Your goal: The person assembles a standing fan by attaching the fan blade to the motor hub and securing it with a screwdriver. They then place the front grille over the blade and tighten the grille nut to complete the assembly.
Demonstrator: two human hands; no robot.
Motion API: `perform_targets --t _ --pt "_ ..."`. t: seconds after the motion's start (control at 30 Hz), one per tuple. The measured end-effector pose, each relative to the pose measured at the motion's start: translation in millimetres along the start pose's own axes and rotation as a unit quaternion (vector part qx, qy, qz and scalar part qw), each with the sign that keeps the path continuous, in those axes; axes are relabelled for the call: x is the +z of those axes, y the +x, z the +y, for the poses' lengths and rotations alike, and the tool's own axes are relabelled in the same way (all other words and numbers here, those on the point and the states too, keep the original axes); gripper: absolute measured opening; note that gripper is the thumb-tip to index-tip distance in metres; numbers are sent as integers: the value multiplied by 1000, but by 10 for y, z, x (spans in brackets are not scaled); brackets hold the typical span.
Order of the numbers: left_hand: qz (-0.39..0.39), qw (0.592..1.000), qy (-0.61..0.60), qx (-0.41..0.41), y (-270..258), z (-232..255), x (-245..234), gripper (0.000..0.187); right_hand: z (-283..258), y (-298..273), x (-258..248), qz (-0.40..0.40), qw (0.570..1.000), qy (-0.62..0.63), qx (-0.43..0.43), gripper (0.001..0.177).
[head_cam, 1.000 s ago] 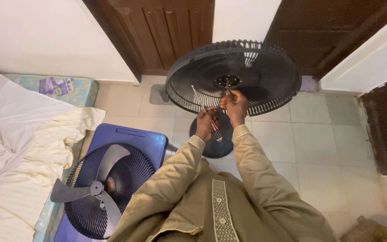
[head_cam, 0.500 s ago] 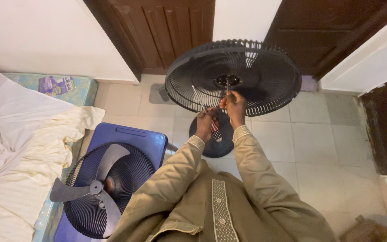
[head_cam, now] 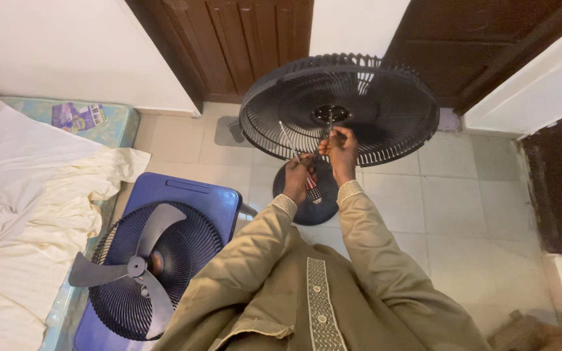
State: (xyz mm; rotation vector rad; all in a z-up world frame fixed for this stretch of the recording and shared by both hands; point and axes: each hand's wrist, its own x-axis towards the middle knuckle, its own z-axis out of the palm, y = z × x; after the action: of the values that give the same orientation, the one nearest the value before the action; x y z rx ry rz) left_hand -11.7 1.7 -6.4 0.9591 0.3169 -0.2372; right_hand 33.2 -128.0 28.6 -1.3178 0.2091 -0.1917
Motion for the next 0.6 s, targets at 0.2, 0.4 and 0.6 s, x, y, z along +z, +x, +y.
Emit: perform_targets --t 0.2,0.4,0.6 --pt "13 1000 14 -7 -17 1 4 13 -20 -25 22 14 1000 7 4 19" --pt "13 1000 23 5 -35 0 15 15 -77 -86 26 18 1000 -24 -9 22" --pt "3 1000 11 4 -59 10 10 12 -29 -44 -25 4 1000 22 -19 21"
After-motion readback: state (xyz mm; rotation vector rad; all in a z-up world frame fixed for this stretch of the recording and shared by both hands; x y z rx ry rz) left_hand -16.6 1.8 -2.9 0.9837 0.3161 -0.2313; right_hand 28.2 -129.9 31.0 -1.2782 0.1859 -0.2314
